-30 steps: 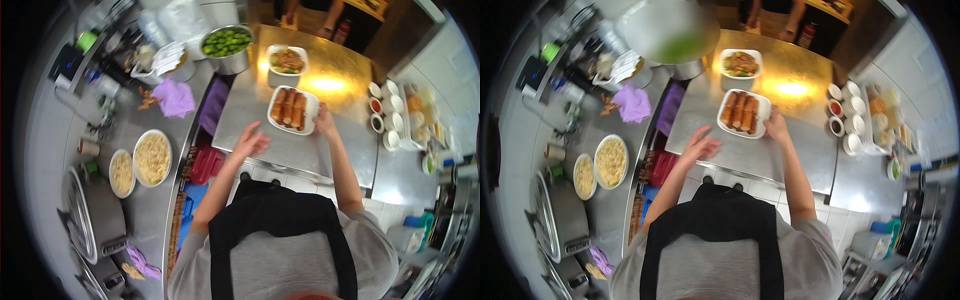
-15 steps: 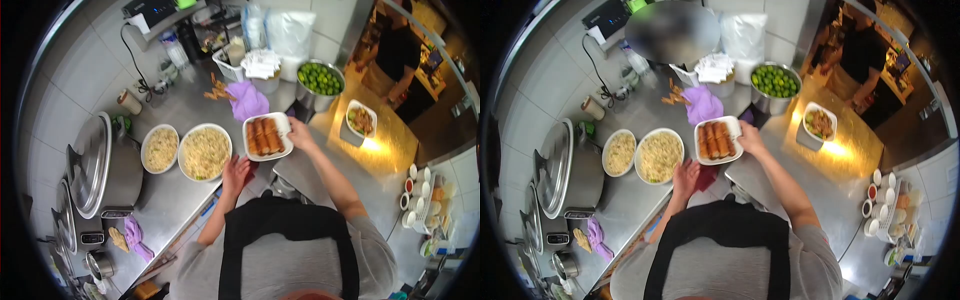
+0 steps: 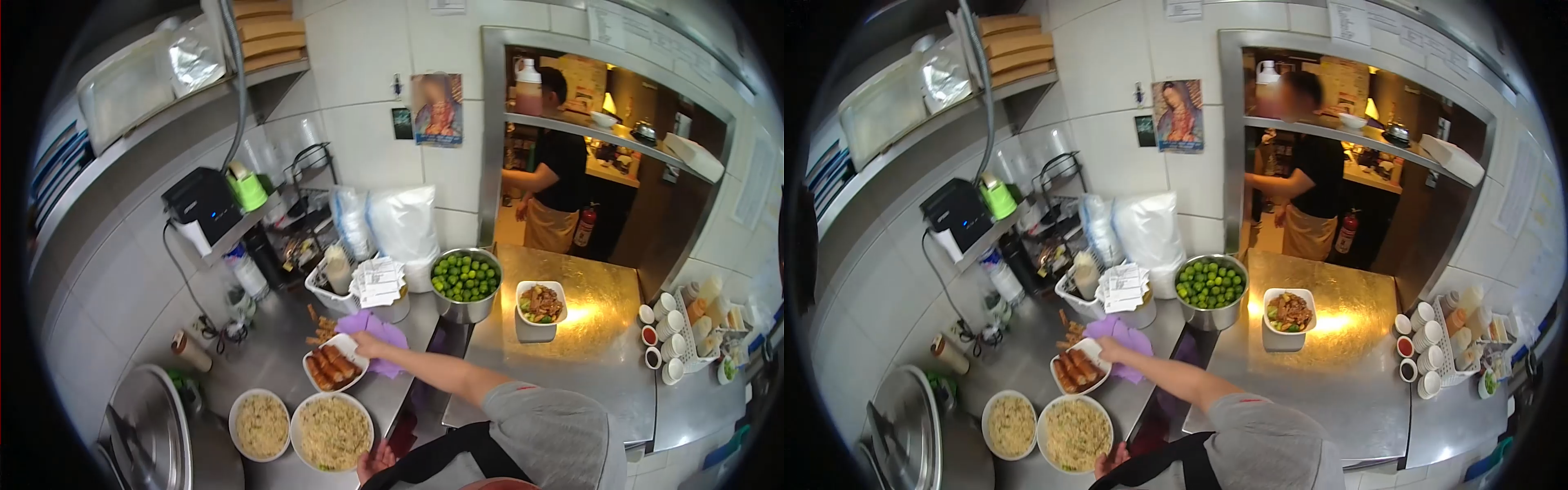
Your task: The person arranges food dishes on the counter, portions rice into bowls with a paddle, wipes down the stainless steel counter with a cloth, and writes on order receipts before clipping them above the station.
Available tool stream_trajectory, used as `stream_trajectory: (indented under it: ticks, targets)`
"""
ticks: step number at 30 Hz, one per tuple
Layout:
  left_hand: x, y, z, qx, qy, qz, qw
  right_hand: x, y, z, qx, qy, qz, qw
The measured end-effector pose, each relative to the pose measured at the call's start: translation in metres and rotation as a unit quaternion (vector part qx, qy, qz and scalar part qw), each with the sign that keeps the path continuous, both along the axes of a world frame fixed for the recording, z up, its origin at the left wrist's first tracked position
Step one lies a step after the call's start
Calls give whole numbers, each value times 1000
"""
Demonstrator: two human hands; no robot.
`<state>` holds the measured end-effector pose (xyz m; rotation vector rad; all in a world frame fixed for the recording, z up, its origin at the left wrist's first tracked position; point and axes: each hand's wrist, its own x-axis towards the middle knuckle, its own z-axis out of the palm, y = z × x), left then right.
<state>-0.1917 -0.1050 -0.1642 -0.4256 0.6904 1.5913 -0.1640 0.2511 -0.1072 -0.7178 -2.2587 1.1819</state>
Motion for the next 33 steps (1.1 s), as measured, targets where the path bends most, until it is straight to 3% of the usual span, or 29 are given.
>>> stream_trajectory:
  ticks: [1, 2, 3, 4, 6, 7, 10, 12, 13, 14, 15, 16, 17, 18, 19, 20, 21, 22, 23, 24, 25, 26, 27, 30, 31, 33]
  targets:
    - [2, 12, 4, -33, 137, -125, 982, -7, -2, -5, -2, -19, -28, 999]
    - [5, 25, 21, -61, 272, -244, 929, -12, -5, -7, -5, -38, -56, 998]
    - [6, 33, 33, -86, 399, -352, 842, -15, -7, -10, 1, -44, -60, 997]
    - [4, 34, 36, -10, 342, -327, 881, -11, -12, -1, 4, -51, -62, 997]
    - [-4, 32, 35, 133, 208, -262, 933, 4, -32, 33, -154, -26, -52, 986]
    - [-10, 47, 23, 146, 170, -307, 925, 17, -44, 59, -215, -41, -26, 975]
    - [19, 67, 73, 203, 213, -327, 898, 49, -36, 102, 109, -146, -3, 983]
    - [30, 75, 100, 192, 253, -348, 882, 105, -19, 190, 153, -203, -1, 967]
    - [36, 76, 113, 187, 266, -346, 880, 137, -1, 219, 252, -110, -56, 960]
    - [41, 78, 123, 182, 280, -342, 878, 171, 15, 277, 299, -169, -121, 931]
    - [44, 81, 129, 158, 284, -334, 885, 208, 43, 315, 300, -59, -163, 938]
    - [45, 85, 133, 160, 289, -336, 882, 251, 23, 405, 349, -130, -220, 902]
    - [46, 89, 137, 164, 294, -336, 879, 292, 43, 449, 533, -248, -306, 749]
    - [46, 93, 138, 167, 300, -337, 877, 321, 49, 502, 483, -192, -426, 741]
    - [43, 99, 128, 197, 265, -321, 888, 346, 17, 552, 477, -166, -440, 742]
    - [47, 104, 130, 191, 244, -310, 899, 406, 72, 592, 616, -314, -486, 535]
    - [51, 109, 137, 183, 222, -298, 910, 432, 63, 610, 637, -162, -558, 507]
    - [55, 113, 147, 174, 201, -285, 921, 457, 61, 644, 525, -266, -612, 528]
    - [65, 120, 165, 141, 351, -347, 858, 481, 64, 660, 527, -245, -635, 510]
    - [71, 123, 175, 176, 601, -365, 689, 498, 68, 668, 529, -221, -655, 492]
    - [76, 125, 181, 189, 796, -351, 456, 511, 72, 666, 590, -253, -639, 424]
    - [79, 128, 184, 182, 917, -307, 180, 522, 78, 662, 645, -280, -618, 351]
    - [76, 136, 181, 195, 861, -365, 295, 521, 86, 660, 695, -302, -593, 272]
    - [69, 153, 171, 205, 820, -313, 433, 480, 119, 646, 699, -205, -600, 331]
    - [66, 157, 172, 206, 834, -298, 416, 461, 135, 643, 710, -191, -590, 335]
    - [62, 164, 171, 212, 834, -297, 414, 384, 117, 632, 625, -191, -602, 458]
